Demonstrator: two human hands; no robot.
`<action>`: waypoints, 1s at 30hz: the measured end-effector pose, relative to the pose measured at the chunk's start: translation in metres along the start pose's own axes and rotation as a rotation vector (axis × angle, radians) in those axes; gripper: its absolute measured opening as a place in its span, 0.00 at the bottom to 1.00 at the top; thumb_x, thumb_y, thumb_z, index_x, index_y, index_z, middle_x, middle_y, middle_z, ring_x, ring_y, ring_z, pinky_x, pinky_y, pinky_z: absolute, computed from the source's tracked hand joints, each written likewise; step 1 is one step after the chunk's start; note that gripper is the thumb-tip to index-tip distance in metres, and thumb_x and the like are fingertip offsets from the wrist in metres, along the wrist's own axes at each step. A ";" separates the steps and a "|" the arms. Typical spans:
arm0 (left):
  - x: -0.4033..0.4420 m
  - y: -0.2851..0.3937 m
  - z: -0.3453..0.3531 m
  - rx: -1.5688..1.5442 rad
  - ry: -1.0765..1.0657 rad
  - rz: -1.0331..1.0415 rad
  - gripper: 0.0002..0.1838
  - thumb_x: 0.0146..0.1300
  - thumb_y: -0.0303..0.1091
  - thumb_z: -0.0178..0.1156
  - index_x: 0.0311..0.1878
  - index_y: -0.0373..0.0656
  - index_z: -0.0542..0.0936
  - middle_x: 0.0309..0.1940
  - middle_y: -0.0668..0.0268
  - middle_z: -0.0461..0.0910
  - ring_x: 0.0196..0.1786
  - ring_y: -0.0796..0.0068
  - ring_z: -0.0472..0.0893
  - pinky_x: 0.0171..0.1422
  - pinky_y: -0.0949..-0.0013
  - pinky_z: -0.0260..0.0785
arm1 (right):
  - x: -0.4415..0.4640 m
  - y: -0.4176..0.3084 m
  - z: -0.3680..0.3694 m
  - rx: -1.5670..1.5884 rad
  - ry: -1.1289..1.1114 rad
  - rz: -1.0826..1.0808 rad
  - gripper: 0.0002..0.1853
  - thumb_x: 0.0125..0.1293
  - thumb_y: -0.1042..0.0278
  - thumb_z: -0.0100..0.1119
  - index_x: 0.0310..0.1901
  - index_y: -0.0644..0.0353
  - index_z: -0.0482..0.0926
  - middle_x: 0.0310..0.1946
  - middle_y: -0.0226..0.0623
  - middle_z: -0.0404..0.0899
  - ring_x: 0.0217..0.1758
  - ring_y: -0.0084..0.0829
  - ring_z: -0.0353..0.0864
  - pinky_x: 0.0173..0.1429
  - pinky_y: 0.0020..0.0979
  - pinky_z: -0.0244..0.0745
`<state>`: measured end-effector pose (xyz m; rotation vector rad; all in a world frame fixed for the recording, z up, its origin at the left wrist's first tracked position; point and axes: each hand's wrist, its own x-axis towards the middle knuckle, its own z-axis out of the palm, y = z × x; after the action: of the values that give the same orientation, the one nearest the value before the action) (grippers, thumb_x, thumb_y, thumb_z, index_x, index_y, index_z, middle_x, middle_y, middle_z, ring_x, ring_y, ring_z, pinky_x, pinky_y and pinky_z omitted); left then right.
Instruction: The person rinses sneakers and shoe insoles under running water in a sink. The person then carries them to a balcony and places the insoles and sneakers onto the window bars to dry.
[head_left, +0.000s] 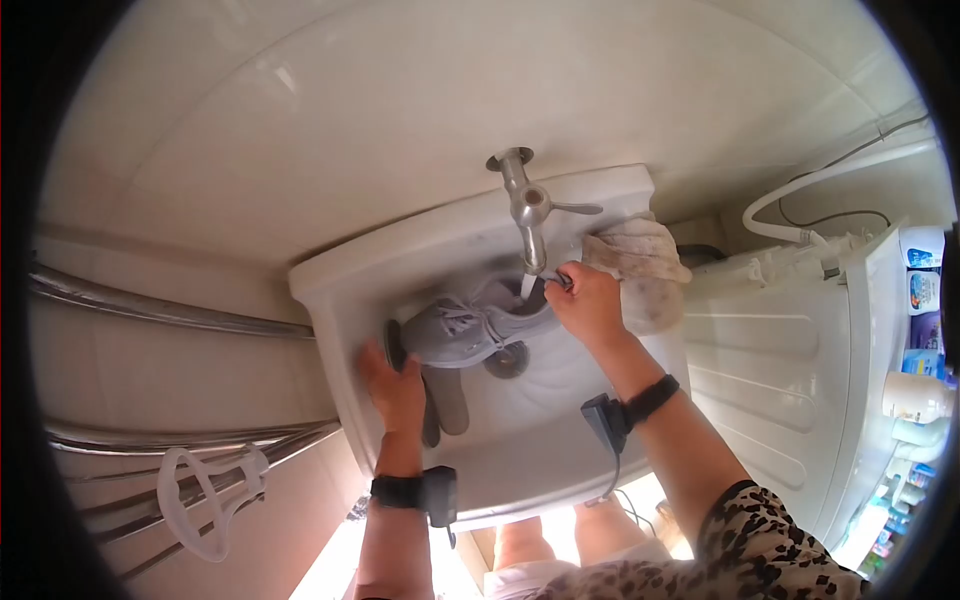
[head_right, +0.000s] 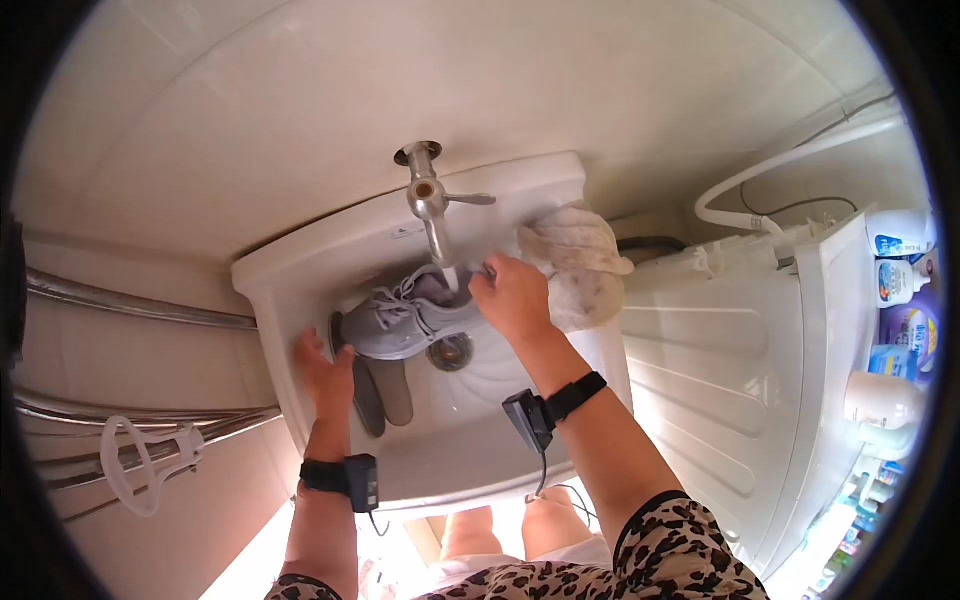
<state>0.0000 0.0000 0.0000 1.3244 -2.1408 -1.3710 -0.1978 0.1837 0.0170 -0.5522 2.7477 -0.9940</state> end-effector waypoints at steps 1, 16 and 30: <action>-0.007 0.035 0.002 0.000 0.034 0.061 0.19 0.55 0.25 0.61 0.53 0.44 0.75 0.50 0.59 0.77 0.51 0.64 0.77 0.57 0.63 0.68 | -0.003 0.001 -0.001 0.014 0.003 -0.001 0.10 0.50 0.63 0.62 0.29 0.62 0.79 0.26 0.45 0.79 0.29 0.44 0.80 0.35 0.40 0.74; 0.059 0.065 0.080 0.312 -0.469 0.824 0.07 0.56 0.21 0.52 0.37 0.41 0.77 0.34 0.62 0.77 0.40 0.63 0.78 0.45 0.64 0.71 | -0.014 0.010 0.002 0.111 0.067 0.082 0.10 0.52 0.61 0.63 0.31 0.58 0.80 0.28 0.40 0.78 0.31 0.42 0.79 0.37 0.38 0.74; 0.023 0.066 0.050 0.439 -0.524 0.744 0.11 0.48 0.26 0.65 0.36 0.37 0.77 0.45 0.61 0.73 0.48 0.63 0.74 0.50 0.68 0.68 | -0.030 0.012 -0.002 0.378 -0.001 0.102 0.14 0.55 0.61 0.67 0.39 0.60 0.80 0.33 0.35 0.78 0.37 0.32 0.78 0.42 0.31 0.72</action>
<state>-0.0806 0.0184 0.0241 0.1463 -2.9537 -1.0167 -0.1739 0.2054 0.0116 -0.3453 2.4634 -1.4363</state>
